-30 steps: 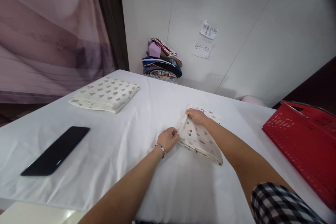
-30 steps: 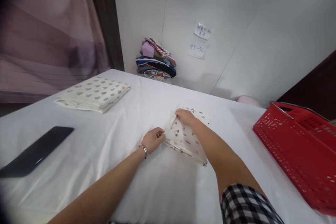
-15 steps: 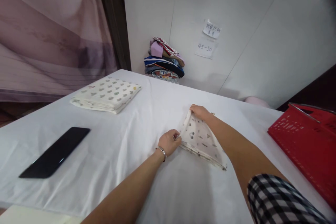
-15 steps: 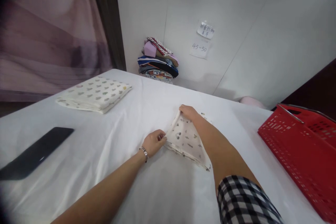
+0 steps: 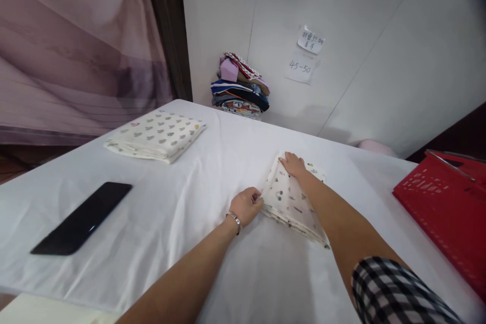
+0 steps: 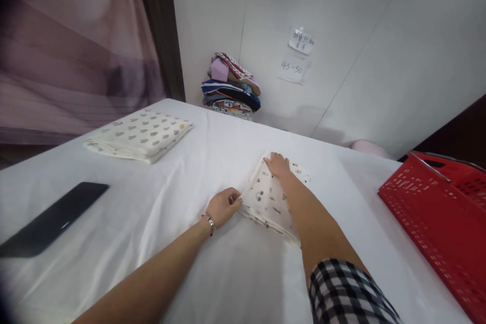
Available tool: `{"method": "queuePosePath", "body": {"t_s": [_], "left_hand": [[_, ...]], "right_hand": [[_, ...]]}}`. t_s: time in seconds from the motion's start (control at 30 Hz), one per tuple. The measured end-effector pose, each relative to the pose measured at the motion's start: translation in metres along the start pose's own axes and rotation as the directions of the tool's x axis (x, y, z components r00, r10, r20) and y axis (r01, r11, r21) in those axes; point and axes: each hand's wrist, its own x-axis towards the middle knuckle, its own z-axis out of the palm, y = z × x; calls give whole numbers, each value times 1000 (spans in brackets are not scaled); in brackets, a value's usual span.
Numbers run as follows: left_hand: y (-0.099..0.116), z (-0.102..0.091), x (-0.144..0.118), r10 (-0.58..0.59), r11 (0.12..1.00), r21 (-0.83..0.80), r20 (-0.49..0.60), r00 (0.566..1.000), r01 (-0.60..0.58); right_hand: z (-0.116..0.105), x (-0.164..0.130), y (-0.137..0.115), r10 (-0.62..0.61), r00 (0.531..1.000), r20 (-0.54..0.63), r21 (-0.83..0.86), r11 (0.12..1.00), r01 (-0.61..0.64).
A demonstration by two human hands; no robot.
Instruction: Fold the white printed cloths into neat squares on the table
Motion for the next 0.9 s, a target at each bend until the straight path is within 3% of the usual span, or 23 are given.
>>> {"method": "queuePosePath", "body": {"t_s": [0.2,0.4,0.6,0.73,0.9], "left_hand": [[-1,0,0,-10,1000,-6,2,1000,10],[0,1,0,-8,1000,16,-5,1000,8],[-1,0,3,-8,1000,17,11,1000,8],[-1,0,4,-1,1000,15,1,1000,1],[-2,-2,6,22,999,26,4,1000,-22]], "right_hand": [[2,-13,-16,70,998,0,48,996,-70],[11,-24,-31,31,999,-15,96,995,-30],[7,-32,-38,48,999,15,122,991,-50],[7,-66,-47,-10,999,48,169,986,2],[3,-149,-47,-194,974,119,208,964,167]]}}
